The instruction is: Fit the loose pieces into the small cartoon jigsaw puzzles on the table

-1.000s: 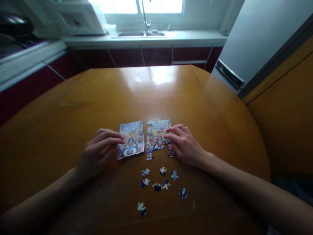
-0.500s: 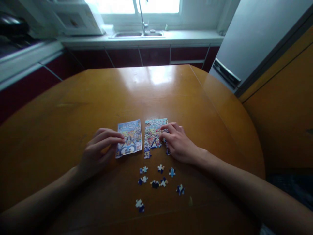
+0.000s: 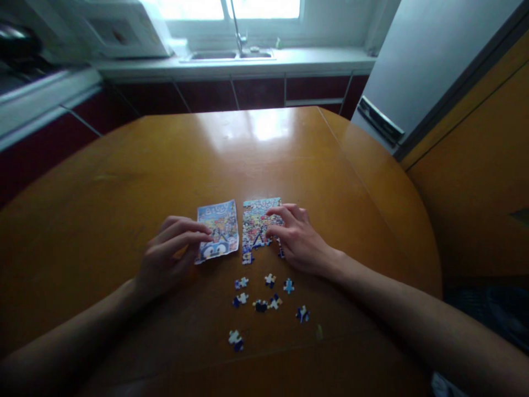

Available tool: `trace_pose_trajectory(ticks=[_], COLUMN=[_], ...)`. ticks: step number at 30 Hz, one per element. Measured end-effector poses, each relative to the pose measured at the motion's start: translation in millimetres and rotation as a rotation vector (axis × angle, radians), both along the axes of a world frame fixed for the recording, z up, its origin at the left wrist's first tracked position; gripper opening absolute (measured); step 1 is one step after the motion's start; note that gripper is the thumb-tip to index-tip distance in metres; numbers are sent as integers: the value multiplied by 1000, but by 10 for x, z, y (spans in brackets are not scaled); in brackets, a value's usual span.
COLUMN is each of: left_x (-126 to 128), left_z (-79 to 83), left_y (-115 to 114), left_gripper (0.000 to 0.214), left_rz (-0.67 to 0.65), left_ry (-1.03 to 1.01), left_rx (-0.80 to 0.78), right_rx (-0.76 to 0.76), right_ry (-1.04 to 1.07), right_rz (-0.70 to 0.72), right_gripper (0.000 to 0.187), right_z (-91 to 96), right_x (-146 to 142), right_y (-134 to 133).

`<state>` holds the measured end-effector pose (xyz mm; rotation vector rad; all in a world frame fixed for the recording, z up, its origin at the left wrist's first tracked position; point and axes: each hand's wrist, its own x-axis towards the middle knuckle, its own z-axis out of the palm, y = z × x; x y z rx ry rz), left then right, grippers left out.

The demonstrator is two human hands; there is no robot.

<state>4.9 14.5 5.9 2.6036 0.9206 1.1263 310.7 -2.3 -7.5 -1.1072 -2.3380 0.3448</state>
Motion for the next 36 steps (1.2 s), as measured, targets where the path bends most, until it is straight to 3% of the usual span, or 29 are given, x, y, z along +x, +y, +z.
trace_pose_trajectory(ticks=[3,6,10,22,36], left_x=[13,21,35,77,73], left_z=[1,-6,-18,5,47], left_y=[-16,-20,-22,-27,-149], left_gripper=[20,21,21,23,22], left_rz=[-9,-27,-34,-51,-31], left_ry=[-10,-11,-15,7,57], left_rx=[-1,-14,-7,-14,-23], right_rx=[0,12,62,105,131], right_ry=[-42,45,240,431,480], right_rz=[7,-12,-150,-400,-422], right_gripper=[27,26,23,24,22], right_z=[-14,-8,-5,-21,141], right_x=[-37,-34,21,278,283], right_y=[-3,0,36,296,129])
